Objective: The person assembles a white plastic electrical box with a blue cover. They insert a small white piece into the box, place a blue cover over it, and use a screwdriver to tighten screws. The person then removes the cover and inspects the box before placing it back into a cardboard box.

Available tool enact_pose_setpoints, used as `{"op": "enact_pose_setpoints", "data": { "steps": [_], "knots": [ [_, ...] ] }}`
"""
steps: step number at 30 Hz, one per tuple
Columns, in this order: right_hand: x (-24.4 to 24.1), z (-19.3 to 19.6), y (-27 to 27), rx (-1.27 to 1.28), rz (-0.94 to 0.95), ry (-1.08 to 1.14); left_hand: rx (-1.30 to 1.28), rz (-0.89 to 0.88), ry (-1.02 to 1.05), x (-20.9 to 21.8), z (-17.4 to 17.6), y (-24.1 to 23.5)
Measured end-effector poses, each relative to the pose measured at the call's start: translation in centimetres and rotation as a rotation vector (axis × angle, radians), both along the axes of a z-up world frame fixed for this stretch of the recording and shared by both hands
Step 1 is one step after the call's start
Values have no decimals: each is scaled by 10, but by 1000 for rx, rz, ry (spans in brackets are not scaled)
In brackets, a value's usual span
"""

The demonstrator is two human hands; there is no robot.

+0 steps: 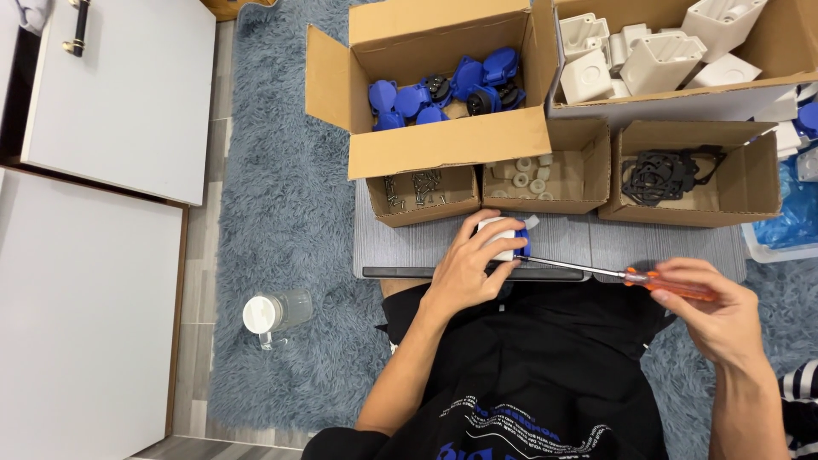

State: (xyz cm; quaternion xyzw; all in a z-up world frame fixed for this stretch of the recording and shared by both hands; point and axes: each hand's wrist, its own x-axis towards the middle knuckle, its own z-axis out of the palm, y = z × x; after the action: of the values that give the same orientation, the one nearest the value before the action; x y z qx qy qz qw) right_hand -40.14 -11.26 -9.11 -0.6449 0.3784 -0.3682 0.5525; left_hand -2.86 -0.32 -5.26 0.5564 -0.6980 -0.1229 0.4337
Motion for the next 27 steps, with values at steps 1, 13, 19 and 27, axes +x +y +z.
{"op": "enact_pose_setpoints", "data": {
  "steps": [1,13,19,27],
  "knots": [
    [3,6,1,-11,21,41,0,3,1,0,0,0],
    [6,3,4,79,-77,-1,-17,-4,-8,0,2,-1],
    [5,6,5,-32,9,-28,-16,-10,-6,0,1,-1],
    [18,21,8,149,-117,102,-5,-4,-21,0,5,-1]
  ]
}}
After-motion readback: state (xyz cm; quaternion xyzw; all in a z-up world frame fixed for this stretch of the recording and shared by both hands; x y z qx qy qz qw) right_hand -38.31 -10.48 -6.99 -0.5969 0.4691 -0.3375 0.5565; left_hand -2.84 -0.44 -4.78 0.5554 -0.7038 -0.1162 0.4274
